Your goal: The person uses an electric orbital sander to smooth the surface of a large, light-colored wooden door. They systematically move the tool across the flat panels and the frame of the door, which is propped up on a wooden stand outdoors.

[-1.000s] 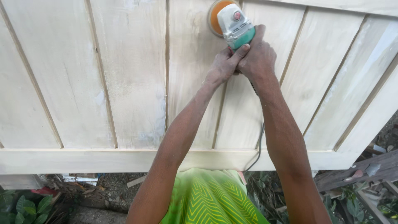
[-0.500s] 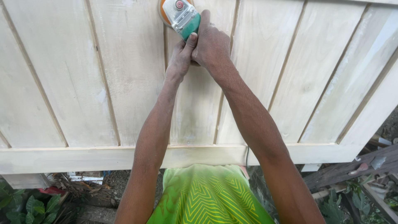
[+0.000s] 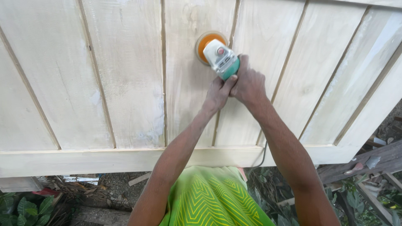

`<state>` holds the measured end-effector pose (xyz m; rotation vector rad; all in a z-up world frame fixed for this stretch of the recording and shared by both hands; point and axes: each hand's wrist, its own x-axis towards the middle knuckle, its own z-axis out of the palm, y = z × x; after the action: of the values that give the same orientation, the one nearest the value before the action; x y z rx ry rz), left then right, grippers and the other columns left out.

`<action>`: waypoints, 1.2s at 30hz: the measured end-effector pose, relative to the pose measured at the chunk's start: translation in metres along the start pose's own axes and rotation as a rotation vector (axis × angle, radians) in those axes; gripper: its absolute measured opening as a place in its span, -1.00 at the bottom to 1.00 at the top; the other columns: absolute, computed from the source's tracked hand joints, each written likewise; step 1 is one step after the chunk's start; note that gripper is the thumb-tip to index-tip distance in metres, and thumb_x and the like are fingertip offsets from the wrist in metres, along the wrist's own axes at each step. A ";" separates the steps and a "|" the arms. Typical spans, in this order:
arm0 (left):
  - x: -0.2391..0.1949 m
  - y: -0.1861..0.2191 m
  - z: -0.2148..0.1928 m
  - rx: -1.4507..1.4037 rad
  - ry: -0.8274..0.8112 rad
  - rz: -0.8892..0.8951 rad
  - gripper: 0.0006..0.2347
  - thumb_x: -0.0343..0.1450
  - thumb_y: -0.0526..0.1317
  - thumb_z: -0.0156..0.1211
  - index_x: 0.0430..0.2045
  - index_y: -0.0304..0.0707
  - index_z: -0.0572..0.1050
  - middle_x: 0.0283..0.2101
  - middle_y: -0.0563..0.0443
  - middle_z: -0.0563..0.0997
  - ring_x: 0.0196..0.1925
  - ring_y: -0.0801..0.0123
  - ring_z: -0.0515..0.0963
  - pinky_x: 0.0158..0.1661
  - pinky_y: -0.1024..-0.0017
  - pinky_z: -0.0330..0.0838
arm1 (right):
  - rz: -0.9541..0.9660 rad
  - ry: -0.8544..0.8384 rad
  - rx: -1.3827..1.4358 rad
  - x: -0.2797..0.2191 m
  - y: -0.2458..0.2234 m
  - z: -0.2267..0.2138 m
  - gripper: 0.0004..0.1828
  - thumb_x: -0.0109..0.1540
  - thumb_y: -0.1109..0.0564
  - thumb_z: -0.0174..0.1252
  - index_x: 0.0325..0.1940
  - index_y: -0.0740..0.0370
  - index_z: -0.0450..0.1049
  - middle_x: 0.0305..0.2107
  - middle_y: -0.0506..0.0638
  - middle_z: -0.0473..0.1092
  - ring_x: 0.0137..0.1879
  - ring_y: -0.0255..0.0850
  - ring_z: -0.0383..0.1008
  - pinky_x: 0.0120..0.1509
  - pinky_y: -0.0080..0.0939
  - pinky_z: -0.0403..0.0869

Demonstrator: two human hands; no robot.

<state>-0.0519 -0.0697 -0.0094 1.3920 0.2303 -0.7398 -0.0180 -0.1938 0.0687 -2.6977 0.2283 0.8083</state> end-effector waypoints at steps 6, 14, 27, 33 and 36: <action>-0.029 -0.011 0.018 0.025 0.020 0.033 -0.41 0.49 0.19 0.02 0.13 -0.44 0.43 0.00 -0.30 0.63 0.10 0.06 0.60 0.07 0.20 0.44 | -0.164 0.050 -0.046 -0.020 0.010 -0.001 -0.17 -0.05 0.09 0.49 0.13 0.35 0.16 -0.40 0.27 0.50 -0.39 0.11 0.61 -0.44 0.01 0.55; 0.061 0.038 0.032 -0.093 -0.007 0.054 -0.27 0.36 0.41 -0.02 -0.04 -0.44 0.44 -0.40 -0.11 0.63 -0.40 0.29 0.68 -0.41 0.36 0.57 | -0.161 0.102 -0.093 0.057 0.039 -0.035 0.00 -0.12 0.03 0.58 0.19 0.36 0.12 -0.49 0.22 0.53 -0.43 0.06 0.62 -0.40 -0.04 0.58; -0.004 -0.002 0.020 -0.118 0.004 -0.083 -0.41 0.38 0.33 -0.01 -0.31 -0.35 0.50 -0.50 0.07 0.60 -0.45 0.45 0.65 -0.46 0.43 0.61 | -0.225 0.022 -0.107 0.006 0.028 0.000 -0.06 -0.03 0.03 0.54 0.21 0.40 0.13 -0.49 0.21 0.51 -0.47 0.02 0.59 -0.48 -0.07 0.55; -0.110 -0.058 0.029 -0.173 0.007 -0.158 -0.60 0.49 0.15 0.01 -0.20 -0.27 0.44 -0.47 0.13 0.50 -0.46 0.55 0.46 -0.43 0.46 0.41 | -0.248 -0.136 -0.075 -0.082 0.012 0.028 -0.04 -0.19 0.12 0.50 0.19 0.39 0.19 -0.27 0.24 0.49 -0.16 0.11 0.60 -0.29 -0.01 0.57; -0.141 -0.074 0.033 -0.204 0.001 -0.143 -0.53 0.50 0.20 0.06 -0.18 -0.34 0.44 -0.45 0.10 0.50 -0.42 0.48 0.46 -0.37 0.41 0.42 | -0.281 -0.178 -0.104 -0.105 0.009 0.038 -0.05 -0.19 0.12 0.50 0.18 0.40 0.20 -0.23 0.27 0.48 -0.11 0.12 0.59 -0.25 -0.02 0.59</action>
<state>-0.2116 -0.0539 0.0168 1.1910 0.3982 -0.8099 -0.1259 -0.1827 0.0952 -2.6472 -0.2344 0.9858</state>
